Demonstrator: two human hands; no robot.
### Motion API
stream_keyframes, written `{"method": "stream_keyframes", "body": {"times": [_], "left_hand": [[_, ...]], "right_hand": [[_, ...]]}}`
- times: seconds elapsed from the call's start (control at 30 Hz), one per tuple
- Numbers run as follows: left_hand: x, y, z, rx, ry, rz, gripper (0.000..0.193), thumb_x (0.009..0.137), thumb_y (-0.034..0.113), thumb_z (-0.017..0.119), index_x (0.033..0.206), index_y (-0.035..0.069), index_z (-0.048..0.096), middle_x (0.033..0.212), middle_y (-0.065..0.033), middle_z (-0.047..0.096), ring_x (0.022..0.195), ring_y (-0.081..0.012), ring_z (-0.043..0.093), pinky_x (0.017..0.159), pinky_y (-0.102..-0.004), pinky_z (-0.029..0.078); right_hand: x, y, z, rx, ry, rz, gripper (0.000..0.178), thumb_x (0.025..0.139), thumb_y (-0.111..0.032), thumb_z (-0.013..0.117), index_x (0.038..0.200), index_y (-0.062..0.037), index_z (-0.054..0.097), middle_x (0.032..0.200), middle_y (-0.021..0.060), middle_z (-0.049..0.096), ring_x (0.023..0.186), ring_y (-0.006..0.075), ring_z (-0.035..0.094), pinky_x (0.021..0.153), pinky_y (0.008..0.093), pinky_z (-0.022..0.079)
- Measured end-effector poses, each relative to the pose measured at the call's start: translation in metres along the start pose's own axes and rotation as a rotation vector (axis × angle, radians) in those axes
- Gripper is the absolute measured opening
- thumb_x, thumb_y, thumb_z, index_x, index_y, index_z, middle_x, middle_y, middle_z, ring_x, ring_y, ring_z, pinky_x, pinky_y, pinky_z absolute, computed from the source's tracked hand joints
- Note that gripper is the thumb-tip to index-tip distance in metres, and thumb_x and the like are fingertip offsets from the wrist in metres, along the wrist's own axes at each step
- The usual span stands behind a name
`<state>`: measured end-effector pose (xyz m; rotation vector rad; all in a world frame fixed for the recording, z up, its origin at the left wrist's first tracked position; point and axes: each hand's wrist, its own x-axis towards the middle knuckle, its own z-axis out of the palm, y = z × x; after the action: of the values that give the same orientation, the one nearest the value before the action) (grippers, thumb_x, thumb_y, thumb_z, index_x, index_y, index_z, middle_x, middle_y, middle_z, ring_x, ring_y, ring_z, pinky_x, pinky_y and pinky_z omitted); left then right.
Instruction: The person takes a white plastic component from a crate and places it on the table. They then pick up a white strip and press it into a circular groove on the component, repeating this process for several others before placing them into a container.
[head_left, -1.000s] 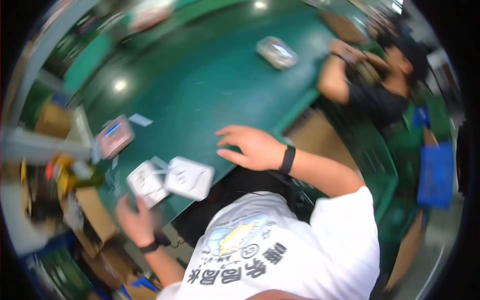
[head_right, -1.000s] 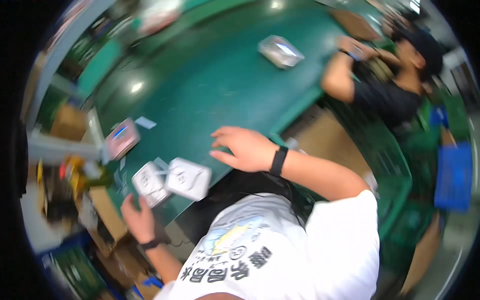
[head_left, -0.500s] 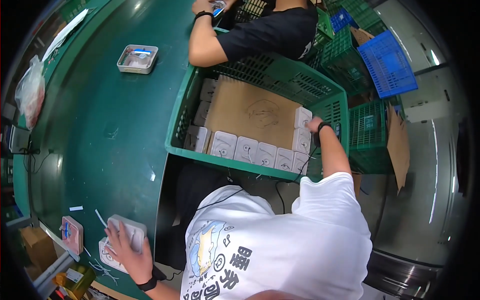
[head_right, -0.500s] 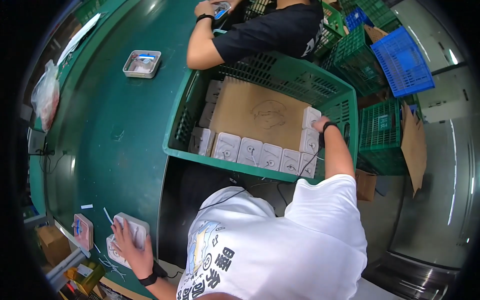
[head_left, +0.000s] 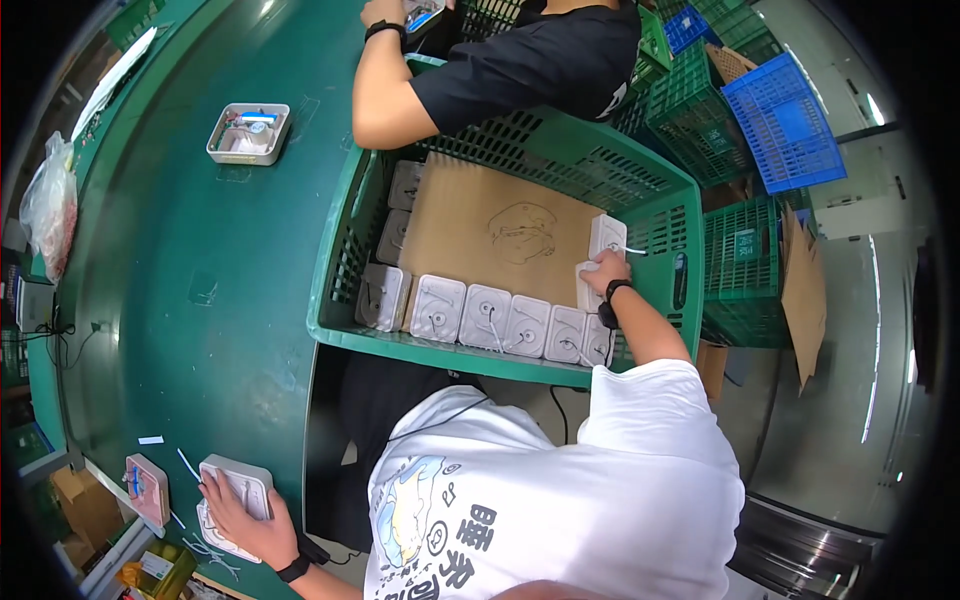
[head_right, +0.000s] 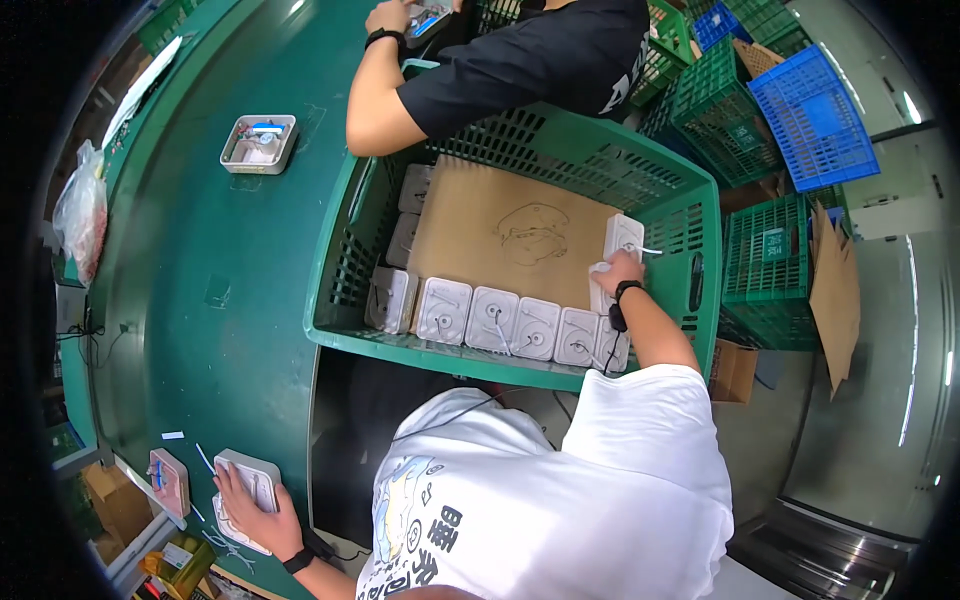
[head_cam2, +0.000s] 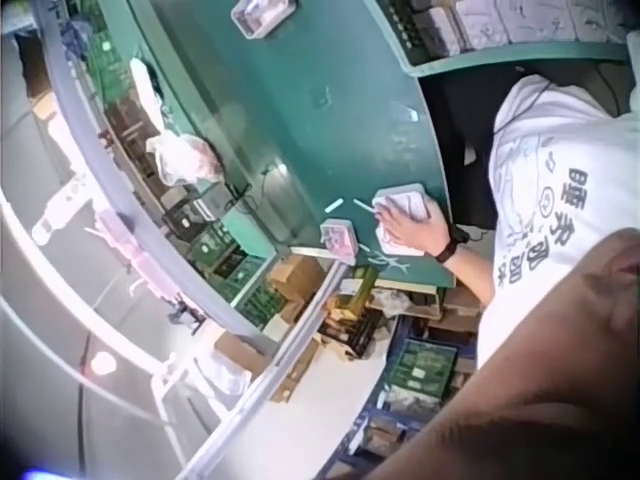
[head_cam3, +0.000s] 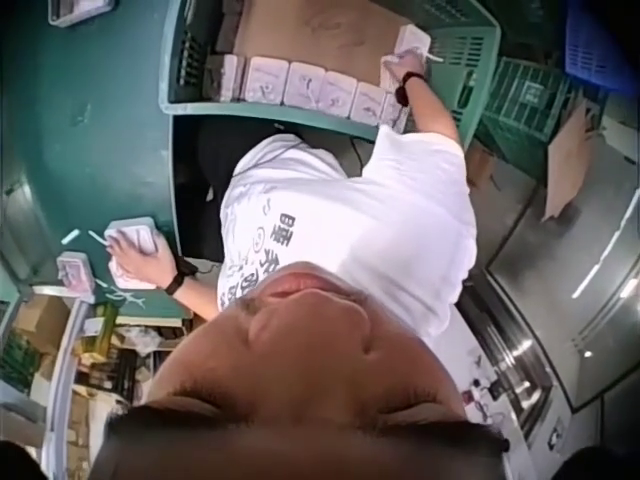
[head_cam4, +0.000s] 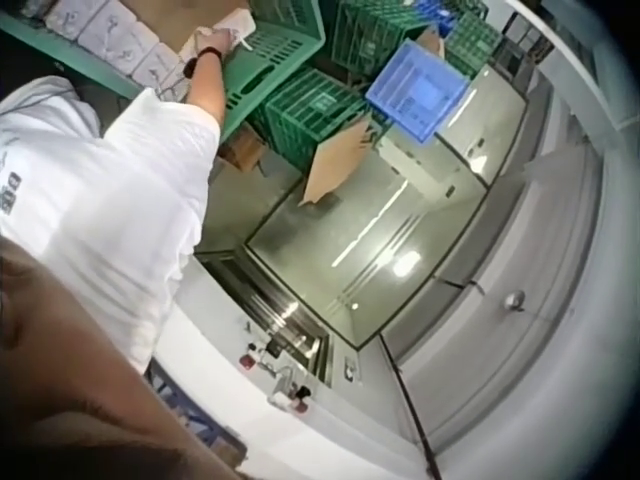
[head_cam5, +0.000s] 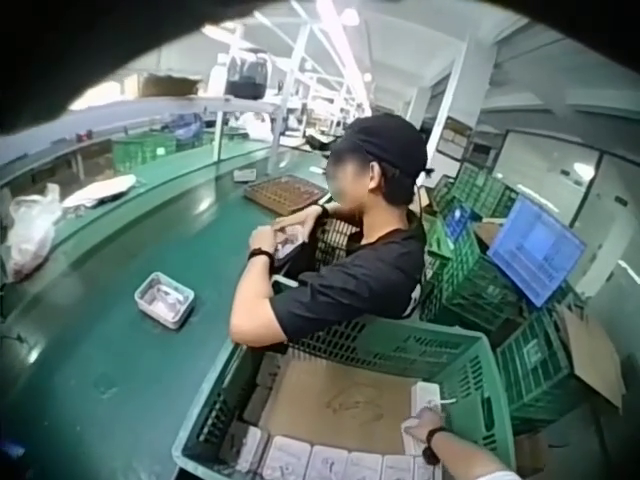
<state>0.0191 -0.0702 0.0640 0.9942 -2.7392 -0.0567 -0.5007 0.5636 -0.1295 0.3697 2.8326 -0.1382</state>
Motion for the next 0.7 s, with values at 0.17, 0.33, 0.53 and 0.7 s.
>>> {"method": "stream_keyframes", "body": {"times": [0.17, 0.33, 0.53, 0.7], "left_hand": [[-0.001, 0.000, 0.001, 0.029, 0.005, -0.019, 0.090, 0.086, 0.019, 0.079, 0.172, 0.008, 0.057, 0.182, -0.0141, 0.052, 0.171, -0.0430, 0.043, 0.140, -0.0599, 0.029], [0.000, -0.002, 0.002, 0.033, 0.007, -0.023, 0.090, 0.087, 0.021, 0.080, 0.172, 0.008, 0.056, 0.182, -0.0143, 0.053, 0.171, -0.0431, 0.043, 0.139, -0.0597, 0.029], [-0.004, -0.004, 0.001, 0.070, 0.001, -0.030, 0.089, 0.089, 0.023, 0.082, 0.173, 0.008, 0.056, 0.182, -0.0147, 0.052, 0.170, -0.0428, 0.043, 0.139, -0.0597, 0.029], [-0.001, -0.006, 0.006, 0.083, 0.027, -0.015, 0.088, 0.087, 0.025, 0.080, 0.170, 0.006, 0.058, 0.180, -0.0186, 0.054, 0.168, -0.0430, 0.047, 0.139, -0.0580, 0.031]], "right_hand": [[-0.044, -0.088, -0.002, -0.008, 0.059, -0.407, 0.058, 0.078, -0.042, 0.096, 0.125, -0.0122, 0.077, 0.141, 0.0169, 0.063, 0.131, 0.0469, 0.062, 0.113, 0.0569, 0.057], [0.012, -0.114, 0.016, 0.054, 0.178, -0.407, 0.058, 0.082, -0.044, 0.094, 0.126, -0.0104, 0.077, 0.143, 0.0166, 0.063, 0.133, 0.0465, 0.062, 0.112, 0.0578, 0.057], [0.049, -0.084, -0.037, 0.104, 0.393, -0.166, 0.048, 0.096, -0.026, 0.084, 0.138, -0.0042, 0.075, 0.150, 0.0243, 0.067, 0.143, 0.0459, 0.063, 0.122, 0.0530, 0.052], [0.068, -0.019, -0.024, -0.042, 0.207, 0.113, 0.047, 0.097, -0.018, 0.076, 0.143, -0.0064, 0.074, 0.154, 0.0221, 0.067, 0.145, 0.0460, 0.063, 0.123, 0.0508, 0.053]]}}
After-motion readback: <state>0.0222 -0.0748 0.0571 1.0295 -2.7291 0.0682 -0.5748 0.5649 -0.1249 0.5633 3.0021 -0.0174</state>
